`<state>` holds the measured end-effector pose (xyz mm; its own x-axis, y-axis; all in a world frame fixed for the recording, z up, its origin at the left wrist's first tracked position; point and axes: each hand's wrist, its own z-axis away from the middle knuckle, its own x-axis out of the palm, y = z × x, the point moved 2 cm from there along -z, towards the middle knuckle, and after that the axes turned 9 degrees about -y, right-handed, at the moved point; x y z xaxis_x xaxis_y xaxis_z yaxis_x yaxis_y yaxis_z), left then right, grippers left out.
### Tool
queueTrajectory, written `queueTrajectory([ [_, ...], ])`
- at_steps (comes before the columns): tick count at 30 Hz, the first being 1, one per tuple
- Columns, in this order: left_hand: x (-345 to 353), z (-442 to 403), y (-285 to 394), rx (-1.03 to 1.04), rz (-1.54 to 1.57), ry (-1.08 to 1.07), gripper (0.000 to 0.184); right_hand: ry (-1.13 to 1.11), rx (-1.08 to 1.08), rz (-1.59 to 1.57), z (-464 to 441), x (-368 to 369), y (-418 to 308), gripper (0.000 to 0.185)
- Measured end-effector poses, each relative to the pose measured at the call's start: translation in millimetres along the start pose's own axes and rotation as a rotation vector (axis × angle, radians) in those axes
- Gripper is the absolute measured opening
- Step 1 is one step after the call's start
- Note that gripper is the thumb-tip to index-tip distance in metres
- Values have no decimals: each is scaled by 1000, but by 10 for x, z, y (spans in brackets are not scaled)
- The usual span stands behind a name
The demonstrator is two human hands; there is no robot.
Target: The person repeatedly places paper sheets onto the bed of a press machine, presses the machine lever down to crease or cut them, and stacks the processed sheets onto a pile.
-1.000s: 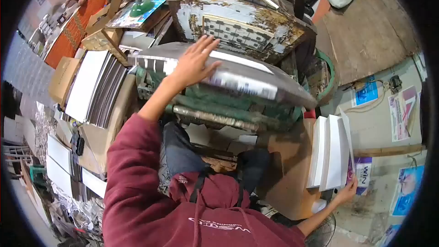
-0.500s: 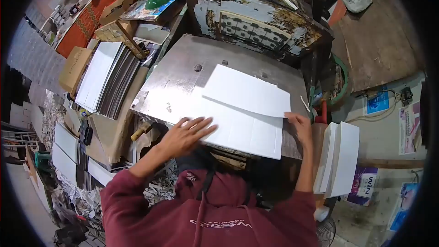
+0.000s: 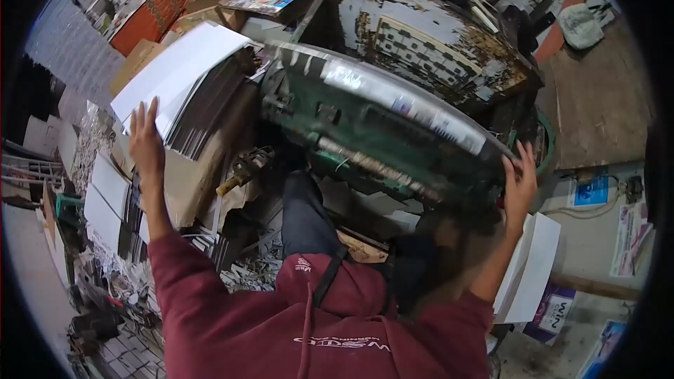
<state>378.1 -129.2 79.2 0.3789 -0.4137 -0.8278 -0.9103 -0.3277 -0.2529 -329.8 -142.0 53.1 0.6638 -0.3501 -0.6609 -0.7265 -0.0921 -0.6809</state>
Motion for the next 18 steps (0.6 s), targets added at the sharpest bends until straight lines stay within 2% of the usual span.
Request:
queueTrajectory([
  [2, 726, -66, -262, -35, 49, -25, 61, 34, 88, 81, 246, -192, 63, 42],
  [3, 1117, -30, -386, -77, 140, -117, 65, 31, 146, 149, 381, -291, 153, 42],
  [4, 1566, 68, -559, -80, 167, -218, 67, 68, 73, 347, 551, -403, 467, 43],
  [5, 1846, 112, -652, -80, 195, -317, 70, 55, 257, 317, 764, -543, 680, 45],
  [6, 1798, 144, -594, -79, 195, -339, 71, 26, 376, 432, 992, -731, 1025, 50],
  [7, 1750, 136, -522, -78, 201, -340, 71, 52, 407, 565, 1299, -951, 1420, 53],
  [8, 1680, 101, -472, -130, 224, -213, 70, 80, 438, 696, 1633, -1184, 1726, 56],
  [9, 1617, 79, -456, -181, 244, -87, 70, 117, 633, 776, 1976, -1419, 1899, 67],
  [10, 1609, 31, -472, -167, 241, -62, 65, 44, 884, 915, 2183, -1594, 1850, 77],
  [11, 1689, 26, -532, -163, 238, -68, 65, -3, 1117, 899, 2445, -1778, 1895, 89],
  [12, 1865, 29, -643, -136, 251, -148, 64, 79, 1121, 1071, 2653, -1783, 1753, 92],
  [13, 2053, 16, -748, -108, 265, -226, 62, 77, 1125, 1069, 2787, -1806, 1715, 92],
  [14, 2269, -22, -851, -163, 211, -429, 54, -30, 1146, 984, 2910, -1814, 1714, 90],
  [15, 2085, -43, -697, -154, 210, -425, 54, -136, 1165, 895, 3049, -1819, 1736, 89],
  [16, 1690, -43, -426, -296, 185, -486, 56, -83, 995, 889, 3197, -1799, 1760, 75],
  [17, 1447, -48, -279, -437, 157, -545, 60, -83, 1009, 881, 3285, -1782, 1752, 75],
  [18, 1542, -51, -313, -427, 79, -484, 75, -33, 953, 864, 3370, -1771, 1720, 66],
])
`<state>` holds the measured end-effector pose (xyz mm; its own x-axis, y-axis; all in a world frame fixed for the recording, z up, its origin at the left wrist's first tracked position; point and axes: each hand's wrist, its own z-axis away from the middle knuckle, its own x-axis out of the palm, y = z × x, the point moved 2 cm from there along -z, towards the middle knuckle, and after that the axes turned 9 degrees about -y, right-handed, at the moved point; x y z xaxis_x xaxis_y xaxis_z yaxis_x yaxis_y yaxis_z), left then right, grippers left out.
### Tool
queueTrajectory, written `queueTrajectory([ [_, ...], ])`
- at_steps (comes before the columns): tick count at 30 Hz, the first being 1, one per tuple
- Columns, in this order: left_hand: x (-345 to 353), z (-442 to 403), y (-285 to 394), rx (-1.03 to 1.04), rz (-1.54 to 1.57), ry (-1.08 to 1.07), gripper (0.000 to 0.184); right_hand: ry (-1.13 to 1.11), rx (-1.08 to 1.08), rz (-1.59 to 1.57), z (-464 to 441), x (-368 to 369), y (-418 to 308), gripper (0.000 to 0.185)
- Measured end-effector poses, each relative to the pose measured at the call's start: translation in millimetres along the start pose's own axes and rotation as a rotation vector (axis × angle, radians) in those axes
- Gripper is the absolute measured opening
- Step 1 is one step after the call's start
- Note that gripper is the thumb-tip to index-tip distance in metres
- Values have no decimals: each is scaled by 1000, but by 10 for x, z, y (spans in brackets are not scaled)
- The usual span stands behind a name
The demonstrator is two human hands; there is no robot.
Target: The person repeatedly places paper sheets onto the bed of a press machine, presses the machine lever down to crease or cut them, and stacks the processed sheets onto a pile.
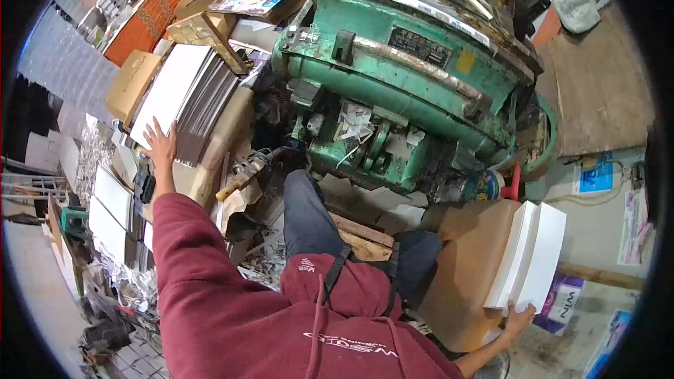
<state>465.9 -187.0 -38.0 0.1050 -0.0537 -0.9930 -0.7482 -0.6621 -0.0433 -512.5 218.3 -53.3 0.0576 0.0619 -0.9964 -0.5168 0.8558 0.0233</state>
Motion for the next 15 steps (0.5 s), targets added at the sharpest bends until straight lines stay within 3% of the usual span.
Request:
queueTrajectory([
  [1, 41, -10, 57, 12, -10, 6, 75, 51, -34, -43, 87, 29, 39, 57],
  [3, 86, 58, 265, 266, 40, 196, 76, 99, -62, -84, 196, 71, 55, 49],
  [6, -98, 562, 896, 622, 181, 164, 69, 209, -124, -71, 234, 63, 74, 40],
  [7, -85, 699, 1088, 751, 134, 280, 66, 197, -140, -171, 195, 70, 162, 33],
  [9, -76, 944, 1468, 894, 211, 197, 62, 189, -148, -271, 68, 35, 363, 27],
  [11, -152, 1218, 1897, 1030, 309, 124, 58, -49, -190, -578, -118, -10, 592, 24],
  [15, -420, 1768, 2634, 1304, 410, 60, 60, -253, -19, -617, -256, -186, 630, 25],
])
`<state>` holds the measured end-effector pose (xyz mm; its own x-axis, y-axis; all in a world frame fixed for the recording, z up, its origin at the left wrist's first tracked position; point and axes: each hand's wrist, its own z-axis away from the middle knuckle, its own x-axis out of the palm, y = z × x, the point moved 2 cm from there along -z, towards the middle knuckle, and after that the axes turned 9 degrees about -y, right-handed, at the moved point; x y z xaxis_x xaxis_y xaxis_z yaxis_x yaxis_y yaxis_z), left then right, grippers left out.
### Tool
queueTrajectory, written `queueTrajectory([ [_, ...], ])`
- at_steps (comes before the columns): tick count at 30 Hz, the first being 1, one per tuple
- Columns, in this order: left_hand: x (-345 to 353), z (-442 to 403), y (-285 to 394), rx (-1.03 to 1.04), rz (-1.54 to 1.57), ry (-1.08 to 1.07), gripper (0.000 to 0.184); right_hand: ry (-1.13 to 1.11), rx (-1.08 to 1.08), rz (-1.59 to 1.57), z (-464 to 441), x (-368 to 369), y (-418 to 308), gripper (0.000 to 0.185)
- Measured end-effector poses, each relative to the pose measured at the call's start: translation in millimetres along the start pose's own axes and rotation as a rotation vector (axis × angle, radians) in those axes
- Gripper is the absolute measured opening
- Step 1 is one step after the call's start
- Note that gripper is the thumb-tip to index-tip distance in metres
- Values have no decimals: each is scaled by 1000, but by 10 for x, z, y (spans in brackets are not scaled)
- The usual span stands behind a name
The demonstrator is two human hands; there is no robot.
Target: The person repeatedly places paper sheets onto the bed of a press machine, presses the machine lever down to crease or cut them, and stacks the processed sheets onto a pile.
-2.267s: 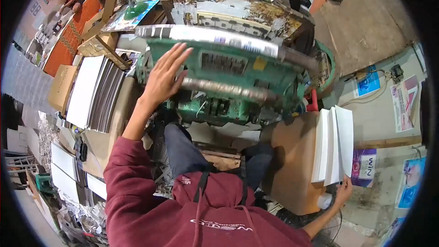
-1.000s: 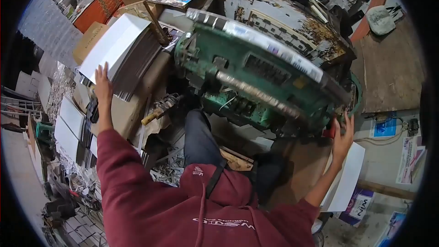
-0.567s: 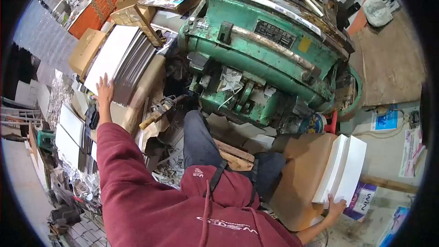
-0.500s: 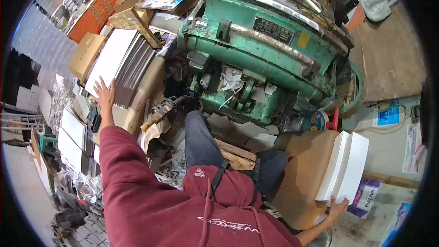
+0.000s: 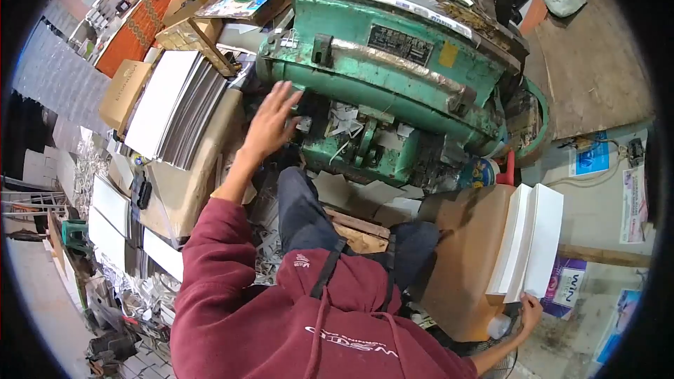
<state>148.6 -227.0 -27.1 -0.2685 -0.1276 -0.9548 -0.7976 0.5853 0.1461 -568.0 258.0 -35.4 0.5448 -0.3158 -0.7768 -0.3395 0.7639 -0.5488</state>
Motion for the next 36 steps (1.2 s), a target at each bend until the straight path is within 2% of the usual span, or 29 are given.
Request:
queueTrajectory([
  [1, 15, -130, 151, 49, 12, -13, 60, 8, -6, 5, -25, -25, 4, 25],
  [3, -32, -338, 460, 132, 34, -35, 59, -113, -5, -62, -35, -22, -12, 26],
  [6, -129, -644, 763, 207, 55, -6, 60, -128, -26, -49, 154, 14, -279, 24],
  [7, -206, -741, 845, 236, 71, 13, 60, -109, 53, -114, 291, 37, -460, 23],
  [8, -271, -832, 908, 262, 85, 33, 61, -90, 44, -114, 332, 33, -493, 23],
  [10, -355, -1064, 934, 262, 127, 127, 62, 209, -8, -195, 297, 4, -409, 24],
  [11, -426, -1190, 934, 254, 151, 179, 62, 426, -364, -62, 50, -87, -47, 26],
  [12, -481, -1310, 915, 247, 175, 223, 61, 428, -370, -59, 40, -113, -167, 26],
  [14, -286, -1601, 700, 179, 187, 211, 64, 770, -367, 19, 160, -168, -721, 29],
  [15, -34, -1728, 492, 138, 163, 116, 68, 766, -214, 47, 331, -81, -1264, 32],
  [16, 214, -1771, 308, 98, 135, 18, 72, 746, -312, 47, 350, 0, -1591, 30],
  [17, 469, -1697, 223, -5, 18, -226, 78, 723, -406, 47, 346, 93, -1849, 29],
  [18, 629, -1571, 207, -110, -103, -471, 85, 622, -447, -119, 311, 211, -2086, 23],
  [19, 550, -1385, 394, -180, -77, -804, 91, 533, -543, -162, 233, 313, -2256, 20],
  [20, 549, -1175, 495, -202, 31, -777, 93, 416, -617, -173, 233, 435, -2475, 20],
  [21, 539, -951, 595, -139, -5, -738, 98, 282, -680, -334, 277, 625, -2704, 19],
  [23, 240, -423, 946, -47, 41, -699, 103, 42, -699, -467, 202, 1058, -2942, 18],
  [24, 250, -182, 1036, 13, -37, -710, 102, -89, -685, -477, 70, 1321, -2943, 19],
  [25, 224, 136, 1094, 101, -1, -583, 102, -195, -693, -459, -14, 1601, -3001, 22],
  [27, -150, 553, 1314, 143, -16, -523, 94, -427, -602, -314, -9, 2024, -3253, 23],
  [28, -239, 711, 1380, 93, -87, -522, 79, -537, -714, -298, -48, 2237, -3352, 24],
  [29, -270, 883, 1378, 79, -159, -502, 74, -622, -633, -348, -226, 2521, -3315, 25],
  [30, -305, 1013, 1318, 64, -231, -478, 69, -677, -636, -378, -292, 2696, -3406, 22],
  [32, -586, 1133, 1180, -22, -170, -423, 64, -680, -927, -232, -579, 2979, -3577, 25],
  [34, -975, 1195, 934, -110, -209, -293, 56, -693, -879, -123, -622, 3026, -3876, 29],
  [35, -1238, 1184, 807, -174, -106, -216, 54, -695, -829, -18, -630, 3023, -4006, 33],
  [36, -1567, 1145, 814, -331, -230, -238, 52, -691, -834, -21, -663, 3005, -4101, 33],
])
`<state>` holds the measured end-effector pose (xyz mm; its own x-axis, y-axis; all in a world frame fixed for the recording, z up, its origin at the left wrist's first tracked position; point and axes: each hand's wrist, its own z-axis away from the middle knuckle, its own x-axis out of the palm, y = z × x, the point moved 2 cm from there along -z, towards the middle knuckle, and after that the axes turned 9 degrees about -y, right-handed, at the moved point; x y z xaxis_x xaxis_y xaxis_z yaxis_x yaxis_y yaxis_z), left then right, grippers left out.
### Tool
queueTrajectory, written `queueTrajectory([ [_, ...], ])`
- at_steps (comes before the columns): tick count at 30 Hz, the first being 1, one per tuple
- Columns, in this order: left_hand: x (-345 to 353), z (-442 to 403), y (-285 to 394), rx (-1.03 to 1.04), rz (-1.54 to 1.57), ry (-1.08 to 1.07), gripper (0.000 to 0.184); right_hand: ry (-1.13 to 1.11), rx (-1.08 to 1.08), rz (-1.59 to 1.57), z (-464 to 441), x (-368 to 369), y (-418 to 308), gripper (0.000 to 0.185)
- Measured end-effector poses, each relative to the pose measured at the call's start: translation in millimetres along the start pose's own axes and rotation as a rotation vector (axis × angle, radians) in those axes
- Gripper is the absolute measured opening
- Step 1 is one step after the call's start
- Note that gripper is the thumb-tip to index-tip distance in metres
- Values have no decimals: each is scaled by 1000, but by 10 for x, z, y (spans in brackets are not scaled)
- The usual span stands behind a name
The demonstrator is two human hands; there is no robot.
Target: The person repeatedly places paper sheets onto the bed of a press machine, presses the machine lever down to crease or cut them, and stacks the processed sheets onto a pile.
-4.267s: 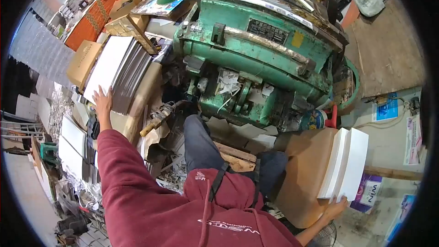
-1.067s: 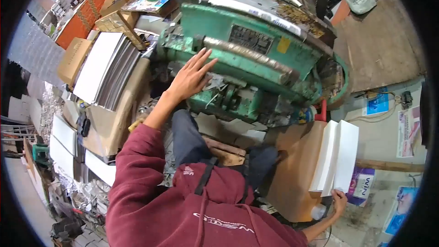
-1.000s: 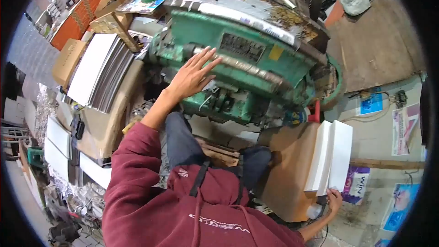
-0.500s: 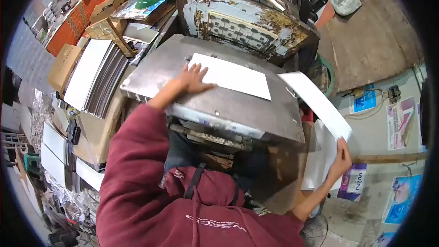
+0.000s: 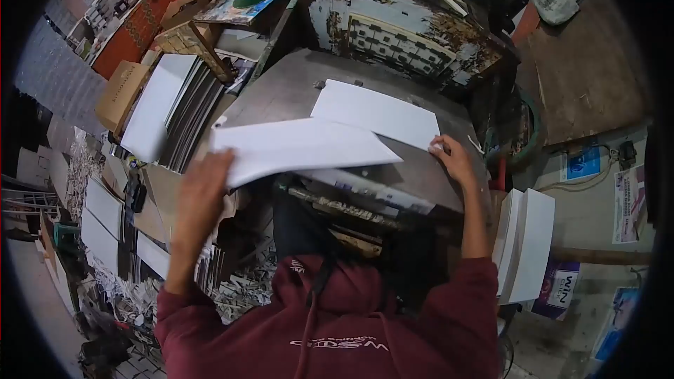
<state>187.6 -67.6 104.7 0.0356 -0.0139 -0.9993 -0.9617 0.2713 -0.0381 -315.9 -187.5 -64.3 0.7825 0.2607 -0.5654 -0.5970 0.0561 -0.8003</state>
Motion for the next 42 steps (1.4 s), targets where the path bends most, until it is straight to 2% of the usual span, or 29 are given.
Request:
queueTrajectory([
  [1, -231, 3, -128, -26, -120, 205, 52, 36, -58, 127, -59, -56, -53, 38],
  [2, -306, 47, -389, -270, -157, 209, 55, 70, -115, 252, -106, -99, -116, 43],
  [3, -377, 100, -620, -376, -223, 346, 57, 41, -39, 290, -129, -188, -244, 45],
  [6, -567, 93, -1033, -542, -391, 725, 57, 85, -40, 156, -204, -465, -477, 48],
  [8, -372, -2, -1410, -554, -407, 794, 62, 259, -74, 68, 38, -545, -1072, 48],
  [10, -42, -114, -1830, -589, -512, 716, 69, 449, -252, 304, 238, -539, -1281, 43],
  [11, 248, -165, -2197, -550, -514, 737, 74, 428, -234, 283, 387, -529, -1369, 42],
  [12, 496, -197, -2448, -596, -392, 622, 74, 408, -215, 262, 536, -504, -1417, 40],
  [14, 1064, -215, -2969, -747, -193, 249, 75, 390, -19, 106, 805, -528, -1243, 38],
  [15, 1483, -189, -3331, -664, -357, 279, 71, 415, 33, 93, 923, -570, -1024, 37],
  [16, 1437, -217, -3189, -757, -224, 92, 64, 437, 89, 82, 1060, -609, -766, 36],
  [19, 1622, -226, -3229, -899, -211, 39, 60, 533, 337, 301, 1667, -753, -92, 39],
  [20, 1591, -206, -3167, -961, -263, 111, 58, 569, 424, 427, 1931, -822, 228, 41],
  [22, 1611, -179, -3160, -1026, -317, 182, 57, 691, 545, 355, 2454, -893, 534, 50],
  [24, 1741, -153, -3215, -925, -698, 242, 54, 794, 758, 611, 3164, -962, 1213, 68],
  [25, 1810, -178, -3276, -959, -589, 139, 55, 763, 1067, 684, 3366, -893, 1197, 74],
  [26, 1768, -241, -3202, -1037, -412, -65, 56, 718, 1375, 749, 3535, -813, 1099, 79],
  [28, 1940, -235, -3364, -995, -328, 0, 59, 645, 1469, 624, 3717, -664, 865, 77],
  [29, 2024, -221, -3479, -994, -326, 0, 59, 647, 1470, 625, 3895, -675, 1007, 77],
  [31, 2182, -163, -3785, -961, -151, 45, 70, 556, 1049, 731, 4178, -680, 1315, 60],
  [32, 2275, -154, -3903, -954, -157, 49, 70, 557, 1054, 722, 4242, -646, 1367, 60],
  [34, 2410, -114, -4024, -835, -69, 77, 87, 709, 825, 716, 4331, -547, 1353, 50],
  [35, 1499, -237, -2908, -1084, 138, 9, 100, 711, 833, 708, 4359, -487, 1371, 50],
  [37, 1711, -323, -2947, -1038, 36, 103, 96, 851, 645, 707, 4366, -413, 1364, 37],
  [38, 1803, -353, -2984, -996, -61, 193, 92, 853, 653, 705, 4387, -442, 1354, 37],
  [39, 1707, -460, -2798, -884, -106, 200, 85, 859, 671, 582, 4419, -511, 1352, 33],
  [40, 1669, -561, -2663, -872, -105, 201, 85, 868, 689, 459, 4461, -581, 1367, 29],
  [41, 1631, -704, -2509, -667, -84, 273, 79, 879, 702, 456, 4528, -687, 1424, 29],
  [42, 1589, -868, -2319, -456, -58, 342, 74, 802, 704, 291, 4590, -803, 1491, 28],
])
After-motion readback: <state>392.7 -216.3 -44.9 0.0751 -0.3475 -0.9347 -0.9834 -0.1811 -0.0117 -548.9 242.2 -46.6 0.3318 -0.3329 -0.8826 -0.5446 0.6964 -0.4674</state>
